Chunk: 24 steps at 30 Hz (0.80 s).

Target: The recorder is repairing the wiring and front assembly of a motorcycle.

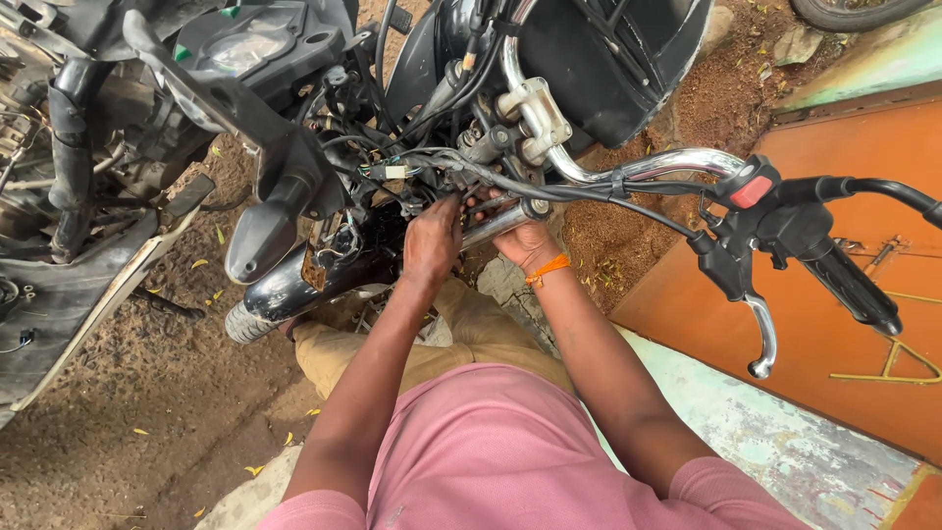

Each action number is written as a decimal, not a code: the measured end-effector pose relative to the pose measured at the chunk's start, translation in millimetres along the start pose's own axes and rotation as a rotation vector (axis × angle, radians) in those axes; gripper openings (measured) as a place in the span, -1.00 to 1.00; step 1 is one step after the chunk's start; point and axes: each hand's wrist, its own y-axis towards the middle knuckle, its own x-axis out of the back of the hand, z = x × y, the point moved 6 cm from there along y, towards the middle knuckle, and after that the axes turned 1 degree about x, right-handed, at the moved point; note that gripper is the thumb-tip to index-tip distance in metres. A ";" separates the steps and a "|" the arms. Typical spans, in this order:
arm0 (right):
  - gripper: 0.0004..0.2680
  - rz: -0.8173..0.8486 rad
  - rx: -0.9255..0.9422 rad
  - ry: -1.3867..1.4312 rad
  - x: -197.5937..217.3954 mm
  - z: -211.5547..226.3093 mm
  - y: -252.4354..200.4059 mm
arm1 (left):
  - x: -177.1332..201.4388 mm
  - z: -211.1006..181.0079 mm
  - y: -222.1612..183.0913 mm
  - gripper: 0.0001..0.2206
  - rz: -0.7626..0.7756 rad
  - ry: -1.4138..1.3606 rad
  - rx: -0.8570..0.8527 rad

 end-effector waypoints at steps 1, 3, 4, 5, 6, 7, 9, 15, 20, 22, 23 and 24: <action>-0.83 -0.002 0.001 0.001 2.0 0.8 -0.7 | -3.6 1.4 -0.8 -0.68 0.002 0.000 0.000; -0.87 0.024 0.008 -0.075 3.4 1.4 -0.8 | -8.5 7.8 -3.1 -0.71 -0.012 0.014 0.043; -0.87 0.025 0.006 -0.074 3.5 1.9 0.3 | -7.3 8.2 -0.8 -0.71 -0.013 0.016 0.044; -0.89 0.013 0.000 -0.077 4.4 2.1 1.4 | -7.0 7.7 1.4 -0.73 -0.002 0.012 0.029; -0.90 -0.003 -0.007 -0.080 6.4 1.6 -0.1 | -7.4 6.7 1.5 -0.75 0.013 0.007 0.016; -0.90 -0.006 -0.010 -0.078 4.4 1.4 -1.4 | -6.2 7.9 2.2 -0.75 0.015 0.007 0.019; -0.83 0.084 -0.007 -0.012 -6.5 2.6 -2.2 | -2.9 6.9 5.7 -0.66 0.010 -0.005 -0.030; -0.83 0.024 0.003 -0.003 12.7 -1.9 4.4 | 1.3 3.2 9.6 -0.68 0.086 -0.009 -0.035; -0.85 0.066 -0.015 -0.071 9.5 -0.7 3.4 | -7.4 11.1 6.6 -0.68 0.041 -0.011 -0.105; -0.85 0.080 -0.013 -0.098 1.4 2.5 1.7 | -6.1 2.8 9.4 -0.69 0.012 0.006 -0.141; -0.81 0.058 -0.021 -0.028 -2.5 4.2 1.5 | -4.9 -4.8 13.1 -0.73 0.069 0.028 -0.105; -0.75 0.032 -0.032 0.043 -5.5 4.8 -1.4 | -4.1 -12.7 13.9 -0.76 0.128 0.049 -0.066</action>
